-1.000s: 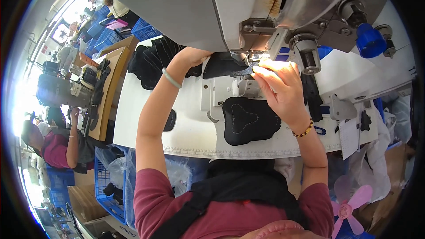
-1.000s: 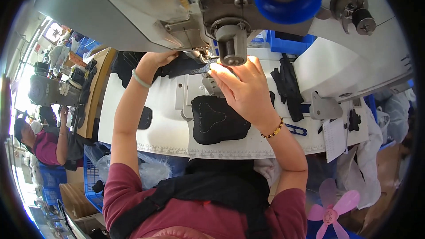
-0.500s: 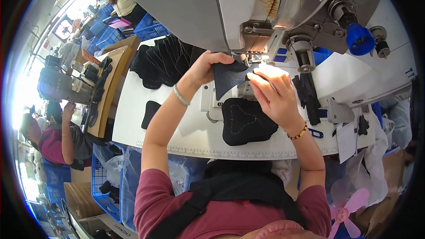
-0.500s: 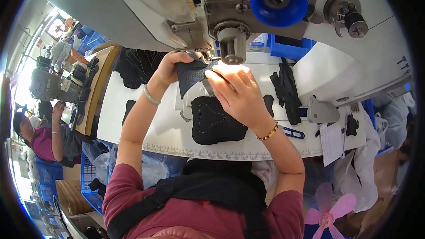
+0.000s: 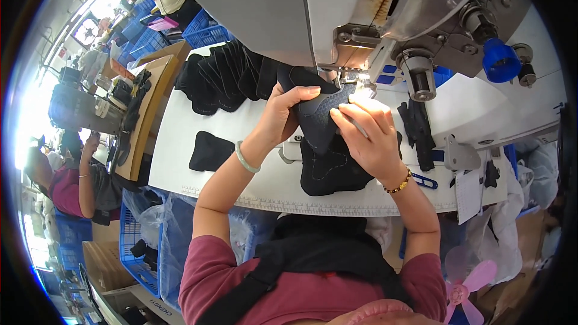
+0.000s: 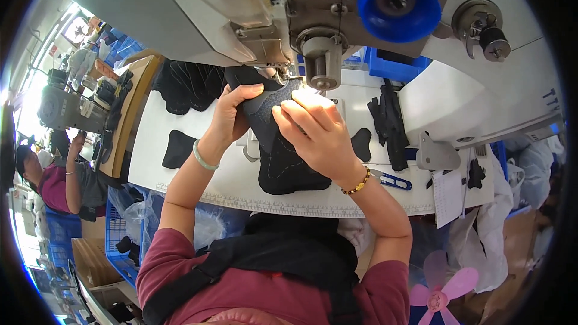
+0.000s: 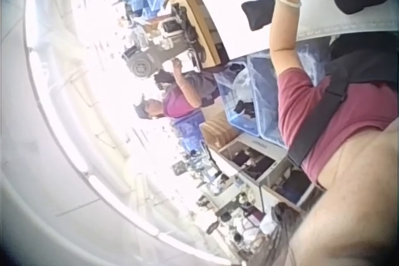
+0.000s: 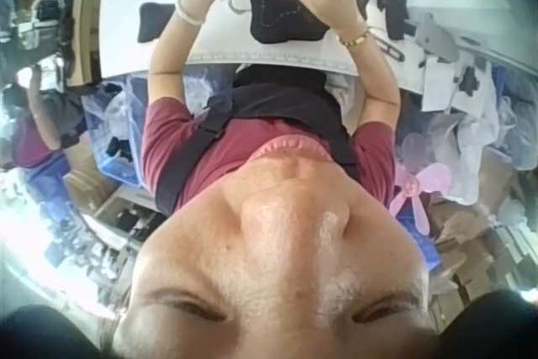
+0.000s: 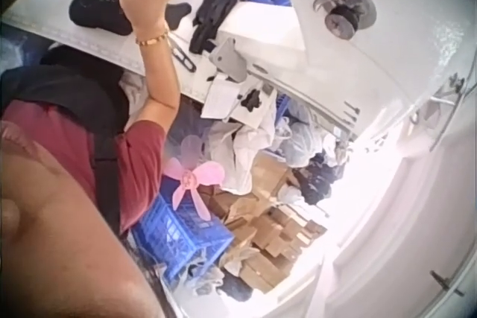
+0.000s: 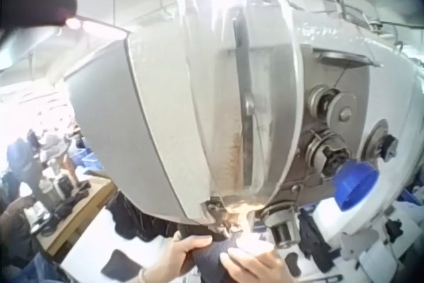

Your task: Stitching black fabric components of a shoe using a sewing machine in an industrial setting.

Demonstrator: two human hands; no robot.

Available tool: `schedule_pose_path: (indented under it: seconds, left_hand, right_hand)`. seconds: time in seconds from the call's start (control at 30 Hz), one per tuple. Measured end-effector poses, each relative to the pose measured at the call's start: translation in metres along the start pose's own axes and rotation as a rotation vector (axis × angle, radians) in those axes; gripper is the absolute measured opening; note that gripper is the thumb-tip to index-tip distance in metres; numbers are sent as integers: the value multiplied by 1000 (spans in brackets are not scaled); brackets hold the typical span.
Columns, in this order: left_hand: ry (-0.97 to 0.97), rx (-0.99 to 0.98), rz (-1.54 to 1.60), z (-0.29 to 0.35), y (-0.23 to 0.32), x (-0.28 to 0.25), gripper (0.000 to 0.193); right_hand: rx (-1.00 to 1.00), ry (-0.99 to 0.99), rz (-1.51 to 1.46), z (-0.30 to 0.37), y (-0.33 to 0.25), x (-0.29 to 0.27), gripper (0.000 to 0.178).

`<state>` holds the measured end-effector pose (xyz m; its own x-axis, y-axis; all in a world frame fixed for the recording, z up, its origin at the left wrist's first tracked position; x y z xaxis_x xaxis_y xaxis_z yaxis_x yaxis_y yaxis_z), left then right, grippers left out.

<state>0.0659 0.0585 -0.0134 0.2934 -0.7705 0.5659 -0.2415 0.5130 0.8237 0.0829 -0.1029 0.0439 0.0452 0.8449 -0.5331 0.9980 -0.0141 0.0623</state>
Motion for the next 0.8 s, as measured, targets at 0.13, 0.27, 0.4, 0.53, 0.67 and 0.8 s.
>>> schedule_pose_path:
  seconds: [0.13, 0.27, 0.4, 0.53, 0.67, 0.8]
  left_hand:
    - [61, -34, 5, 9, -10, 0, 18]
    - [111, 54, 22, 15, -10, 14, 27]
    - [139, 113, 35, 17, -10, 16, 25]
    - [105, -39, 155, 17, -5, 19, 25]
    - [114, 29, -9, 25, -4, 12, 29]
    - [71, 114, -36, 28, -10, 19, 27]
  right_hand:
    - [-43, -4, -52, 1, 6, -4, 31]
    - [-28, -22, -80, 2, 8, -3, 30]
    - [-58, -11, -66, 1, 9, -5, 31]
    - [-119, -22, -84, -1, 12, -8, 33]
    - [-89, -50, -107, 4, 16, -9, 34]
    - [-90, -70, -184, 7, 17, -11, 36]
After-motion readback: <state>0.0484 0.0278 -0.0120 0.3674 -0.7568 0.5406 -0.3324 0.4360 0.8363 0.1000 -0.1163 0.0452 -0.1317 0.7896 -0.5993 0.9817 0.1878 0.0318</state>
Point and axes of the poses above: each hand's wrist, its own z-axis away from the middle knuckle, its own x-axis out of the palm, y = z × x, the point moved 8 cm from there along -z, towards the middle knuckle, and after that the axes turned 2 degrees about -y, right-handed, at the moved point
